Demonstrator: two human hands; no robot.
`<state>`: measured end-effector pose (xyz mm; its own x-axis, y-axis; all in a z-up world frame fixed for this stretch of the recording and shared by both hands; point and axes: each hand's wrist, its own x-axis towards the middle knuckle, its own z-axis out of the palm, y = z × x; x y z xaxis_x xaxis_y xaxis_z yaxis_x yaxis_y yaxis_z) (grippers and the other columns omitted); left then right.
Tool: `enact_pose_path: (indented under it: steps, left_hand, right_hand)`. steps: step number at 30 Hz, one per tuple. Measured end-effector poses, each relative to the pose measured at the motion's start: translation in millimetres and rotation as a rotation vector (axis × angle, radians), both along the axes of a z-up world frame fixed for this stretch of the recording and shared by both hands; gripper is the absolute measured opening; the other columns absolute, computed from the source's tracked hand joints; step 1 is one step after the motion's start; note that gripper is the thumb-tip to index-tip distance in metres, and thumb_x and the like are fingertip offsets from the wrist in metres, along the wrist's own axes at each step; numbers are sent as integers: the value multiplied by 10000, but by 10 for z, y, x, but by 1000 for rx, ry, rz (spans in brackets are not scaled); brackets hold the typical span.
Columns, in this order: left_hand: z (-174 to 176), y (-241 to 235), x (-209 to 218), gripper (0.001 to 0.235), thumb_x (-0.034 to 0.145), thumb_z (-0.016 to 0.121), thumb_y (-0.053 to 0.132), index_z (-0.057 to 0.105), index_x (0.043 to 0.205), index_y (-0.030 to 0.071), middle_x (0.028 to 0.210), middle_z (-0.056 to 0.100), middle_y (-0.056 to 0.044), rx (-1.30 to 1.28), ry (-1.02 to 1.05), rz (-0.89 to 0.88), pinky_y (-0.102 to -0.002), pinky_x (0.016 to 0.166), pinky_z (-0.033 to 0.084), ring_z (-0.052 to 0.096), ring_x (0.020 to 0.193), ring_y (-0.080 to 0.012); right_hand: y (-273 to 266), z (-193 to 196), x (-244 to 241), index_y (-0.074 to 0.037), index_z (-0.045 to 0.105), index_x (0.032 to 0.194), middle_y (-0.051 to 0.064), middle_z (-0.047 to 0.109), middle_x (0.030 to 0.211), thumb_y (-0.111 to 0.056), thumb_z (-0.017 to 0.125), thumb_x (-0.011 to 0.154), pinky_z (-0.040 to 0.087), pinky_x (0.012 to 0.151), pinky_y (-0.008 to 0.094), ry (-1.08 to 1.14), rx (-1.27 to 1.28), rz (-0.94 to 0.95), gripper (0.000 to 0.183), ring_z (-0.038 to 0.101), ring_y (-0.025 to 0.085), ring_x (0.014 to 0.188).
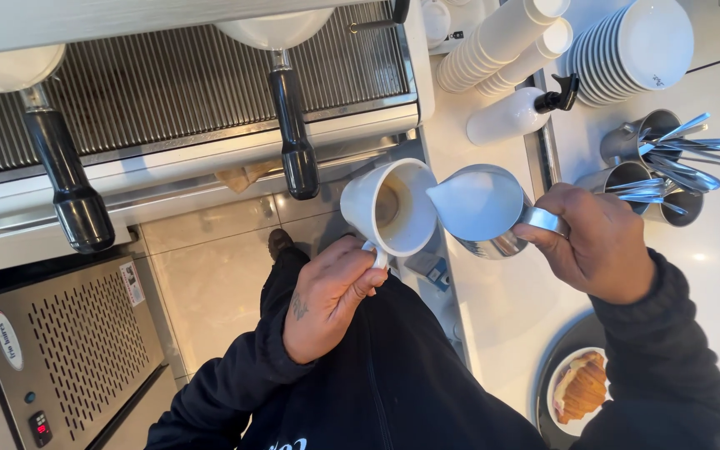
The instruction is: Pouring steamed milk to create latte art, assembling a tray with a croissant, and cleaning the espresso machine portafilter.
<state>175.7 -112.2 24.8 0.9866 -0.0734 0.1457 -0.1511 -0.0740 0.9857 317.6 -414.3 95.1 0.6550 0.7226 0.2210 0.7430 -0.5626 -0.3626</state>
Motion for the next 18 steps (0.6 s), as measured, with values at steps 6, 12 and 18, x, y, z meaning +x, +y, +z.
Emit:
enact_pose_path:
  steps: [6,12,18]
  left_hand:
    - [-51,5,-13,245,1069,587,208,652,1028,-25,922,573,-81,-46,7,15,-281,645,537,638,728,-156]
    - [-58,20,-2,253,1081,570,206,654,1017,-24,923,578,-76,-60,-5,19,-278,664,540,641,736,-145]
    - [-49,32,-5,253,1082,569,205,657,1027,-25,933,581,-78,-65,-8,17,-279,668,536,635,736,-146]
  right_hand:
    - [50,162,-16,-4,601,1002,95,612,688,-249,796,867,460,535,370,69,-125,28,341,618,252,574]
    - [56,312,-97,-20,621,977,95,641,723,-275,805,840,479,532,362,24,-178,76,343,638,248,584]
    - [5,431,-83,-27,637,993,117,643,738,-350,826,792,481,551,379,-116,-234,-27,425,613,259,581]
